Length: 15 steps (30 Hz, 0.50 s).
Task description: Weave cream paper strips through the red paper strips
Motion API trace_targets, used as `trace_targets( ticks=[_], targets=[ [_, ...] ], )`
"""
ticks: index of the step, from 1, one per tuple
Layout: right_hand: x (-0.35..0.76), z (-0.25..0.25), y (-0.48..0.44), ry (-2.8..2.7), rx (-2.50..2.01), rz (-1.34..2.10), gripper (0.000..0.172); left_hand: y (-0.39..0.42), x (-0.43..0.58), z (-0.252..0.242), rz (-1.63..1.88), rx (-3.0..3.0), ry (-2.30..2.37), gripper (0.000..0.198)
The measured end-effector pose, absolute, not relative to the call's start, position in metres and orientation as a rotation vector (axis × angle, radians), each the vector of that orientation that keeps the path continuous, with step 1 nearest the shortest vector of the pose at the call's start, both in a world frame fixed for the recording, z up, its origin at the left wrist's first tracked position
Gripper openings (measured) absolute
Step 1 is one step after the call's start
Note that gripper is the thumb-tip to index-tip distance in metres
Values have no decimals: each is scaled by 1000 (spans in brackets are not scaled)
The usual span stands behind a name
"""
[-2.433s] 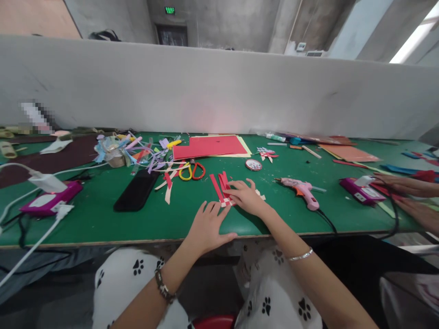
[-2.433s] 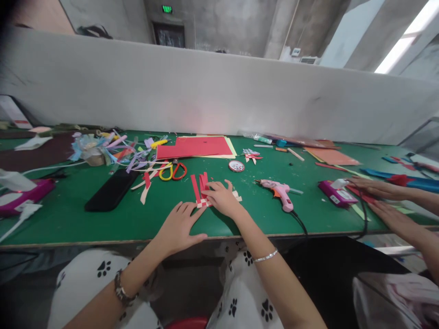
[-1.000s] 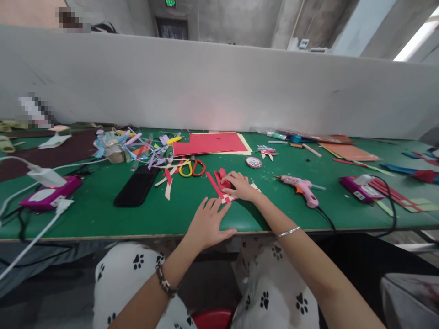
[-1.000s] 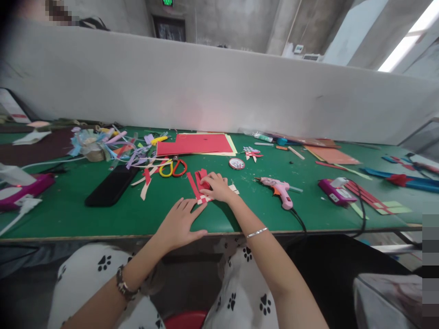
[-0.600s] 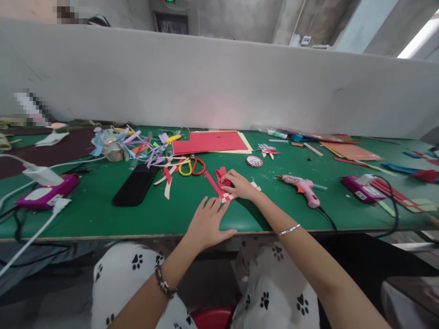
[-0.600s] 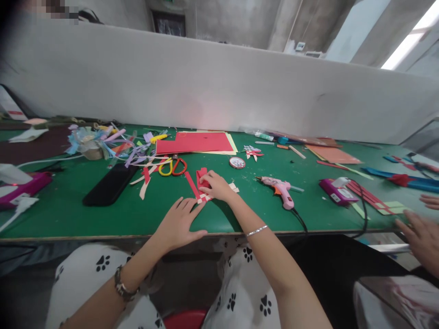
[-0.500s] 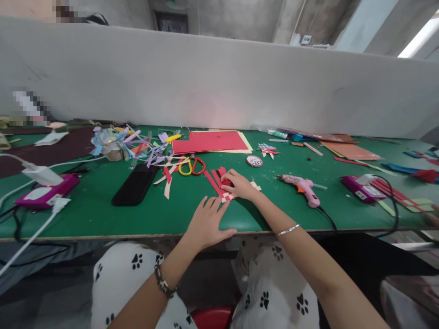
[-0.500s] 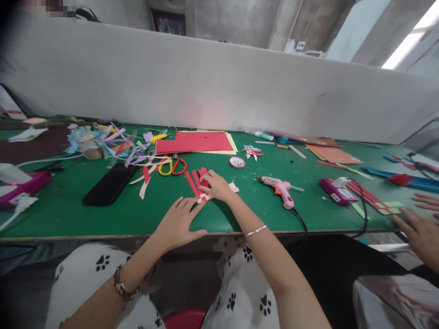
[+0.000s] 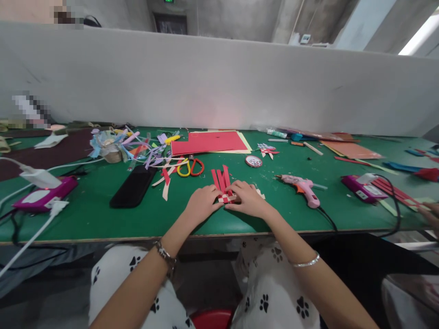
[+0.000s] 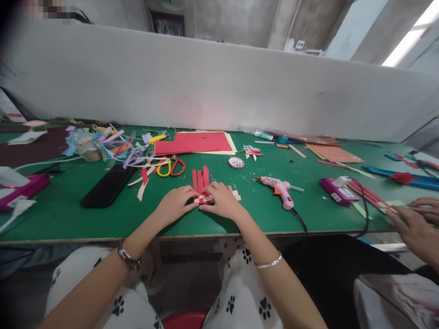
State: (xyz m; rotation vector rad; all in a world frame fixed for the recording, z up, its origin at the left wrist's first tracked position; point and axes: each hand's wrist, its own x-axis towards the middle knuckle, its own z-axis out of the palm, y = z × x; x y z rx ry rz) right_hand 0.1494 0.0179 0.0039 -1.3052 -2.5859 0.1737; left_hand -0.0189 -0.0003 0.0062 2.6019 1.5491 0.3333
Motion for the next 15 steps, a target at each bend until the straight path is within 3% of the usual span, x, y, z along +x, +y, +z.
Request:
trace_targets(
  ticks=[4,15],
  targets=[
    [140,1,15,-2538,-1398,78,32,5,-26,4,410,2579,1432,15],
    [143,-8,20,-2413,-1399,264,22,6,-26,-6,562,2498,1374,11]
  ],
)
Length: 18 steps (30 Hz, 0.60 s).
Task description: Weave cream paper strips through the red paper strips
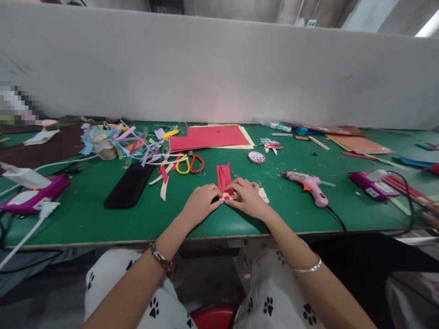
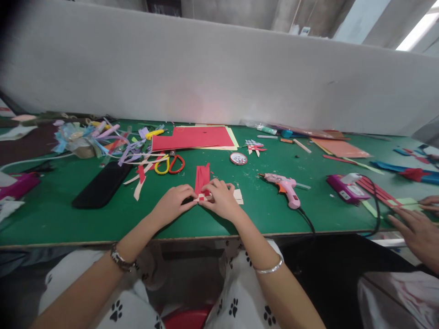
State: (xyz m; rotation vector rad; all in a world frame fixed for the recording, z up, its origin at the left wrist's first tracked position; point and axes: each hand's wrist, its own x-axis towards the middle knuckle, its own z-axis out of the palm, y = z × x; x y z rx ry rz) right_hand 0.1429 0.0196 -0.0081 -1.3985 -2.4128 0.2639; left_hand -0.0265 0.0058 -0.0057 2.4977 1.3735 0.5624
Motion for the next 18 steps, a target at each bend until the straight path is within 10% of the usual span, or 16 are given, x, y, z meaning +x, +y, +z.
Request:
trace_targets(
  ticks=[18],
  targets=[
    [143,-9,21,-2339,-1431,370,15,6,-26,-7,597,2500,1357,11]
  ],
)
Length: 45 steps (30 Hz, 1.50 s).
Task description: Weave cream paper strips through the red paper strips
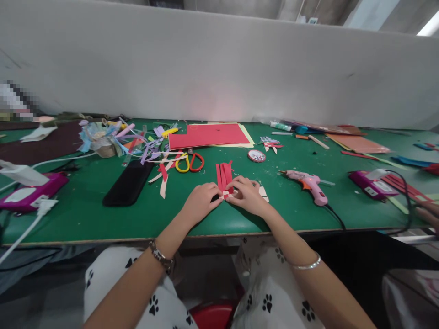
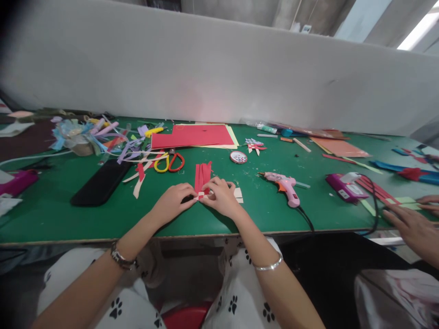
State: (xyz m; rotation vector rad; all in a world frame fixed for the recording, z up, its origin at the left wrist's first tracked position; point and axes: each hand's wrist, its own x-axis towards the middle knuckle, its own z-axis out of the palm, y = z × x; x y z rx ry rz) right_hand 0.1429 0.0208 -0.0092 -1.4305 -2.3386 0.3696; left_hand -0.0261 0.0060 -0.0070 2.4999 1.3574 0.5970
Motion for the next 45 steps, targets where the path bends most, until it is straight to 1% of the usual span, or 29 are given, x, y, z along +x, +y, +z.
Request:
trace_targets(
  ticks=[4,7,10,14,19,24,29,34,40,45],
  targets=[
    [144,-7,21,-2323,-1426,391,16,5,-27,-8,597,2545,1381,11],
    [152,-4,22,-2361,-1325,500,24,5,-28,-10,655,2599,1408,11],
    [161,-4,26,-2408,-1194,588,29,5,-28,-11,670,2686,1348,19],
    [164,-7,31,-2407,-1167,597,27,7,-26,-11,532,2852,1207,22],
    [168,-7,33,-2424,-1056,678,25,6,-26,-12,400,2963,1199,23],
    [171,-7,35,-2381,-979,767,22,1,-30,-12,407,2953,1119,28],
    [170,-8,34,-2377,-1015,683,21,-1,-31,-11,374,2896,1095,35],
    [167,-6,31,-2407,-1077,558,20,-1,-31,-9,347,2900,1067,37],
    [169,-6,30,-2384,-1077,576,22,-1,-33,-10,388,2923,1026,36],
    [167,-6,35,-2199,-1190,712,26,-1,-32,-8,381,2893,1033,39]
  ],
)
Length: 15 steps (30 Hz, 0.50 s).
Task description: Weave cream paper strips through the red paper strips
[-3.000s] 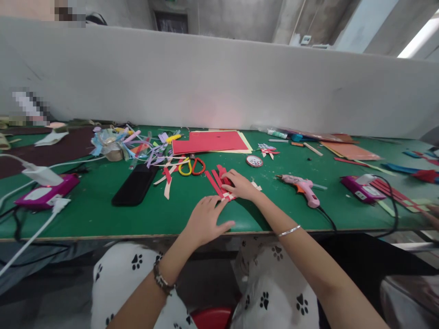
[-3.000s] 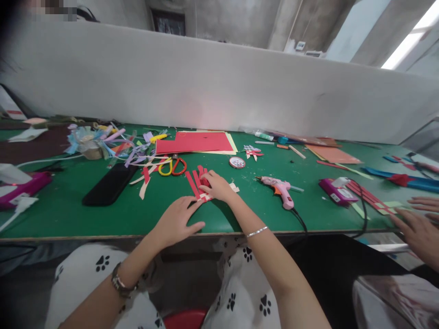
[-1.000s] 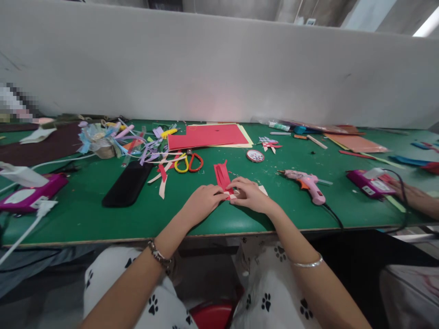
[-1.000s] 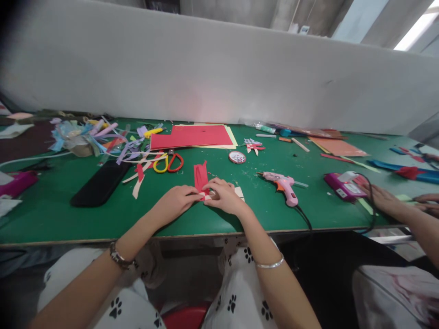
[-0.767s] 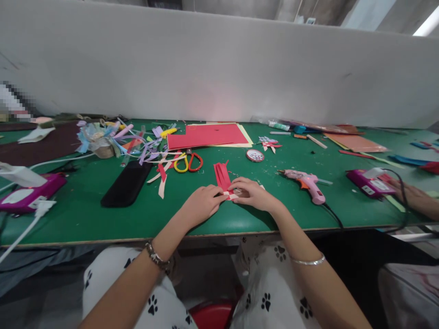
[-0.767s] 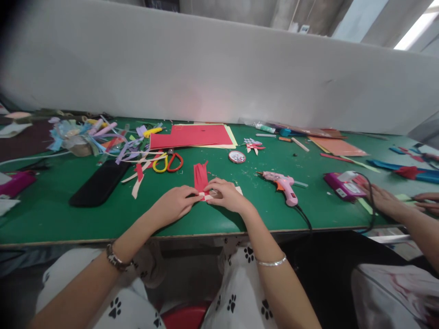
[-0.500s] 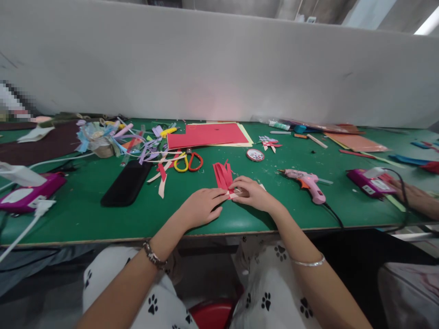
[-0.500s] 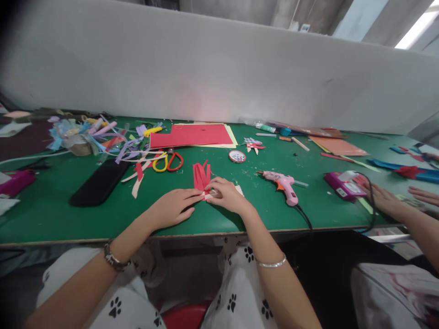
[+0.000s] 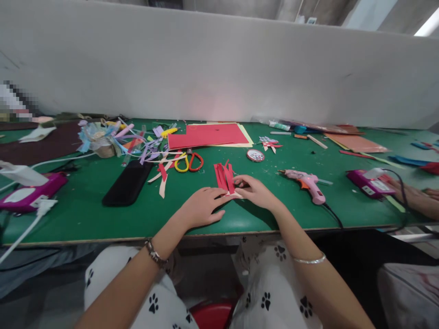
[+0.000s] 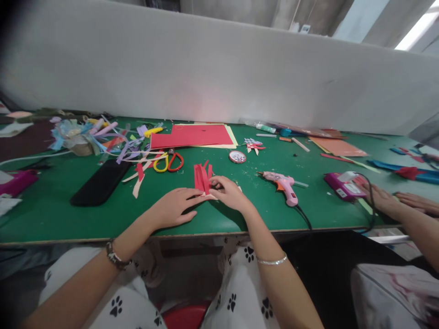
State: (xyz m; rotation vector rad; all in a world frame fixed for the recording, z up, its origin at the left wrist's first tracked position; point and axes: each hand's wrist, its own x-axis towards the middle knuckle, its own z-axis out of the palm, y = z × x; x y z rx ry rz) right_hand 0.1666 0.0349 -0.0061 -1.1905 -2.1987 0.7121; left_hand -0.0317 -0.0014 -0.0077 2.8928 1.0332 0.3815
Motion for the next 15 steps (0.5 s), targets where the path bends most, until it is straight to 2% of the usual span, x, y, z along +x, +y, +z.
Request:
trace_targets(
  ticks=[7,11,15],
  targets=[
    [163,0,33,-2267,-1323,545,30,-3,-30,-5,305,2867,1060,43],
    [167,5,28,-2257,-1567,353,15,-4,-31,-7,335,2852,1052,44],
    [164,9,26,-2303,-1649,352,5,-4,-30,-8,358,2843,1045,45]
  ],
)
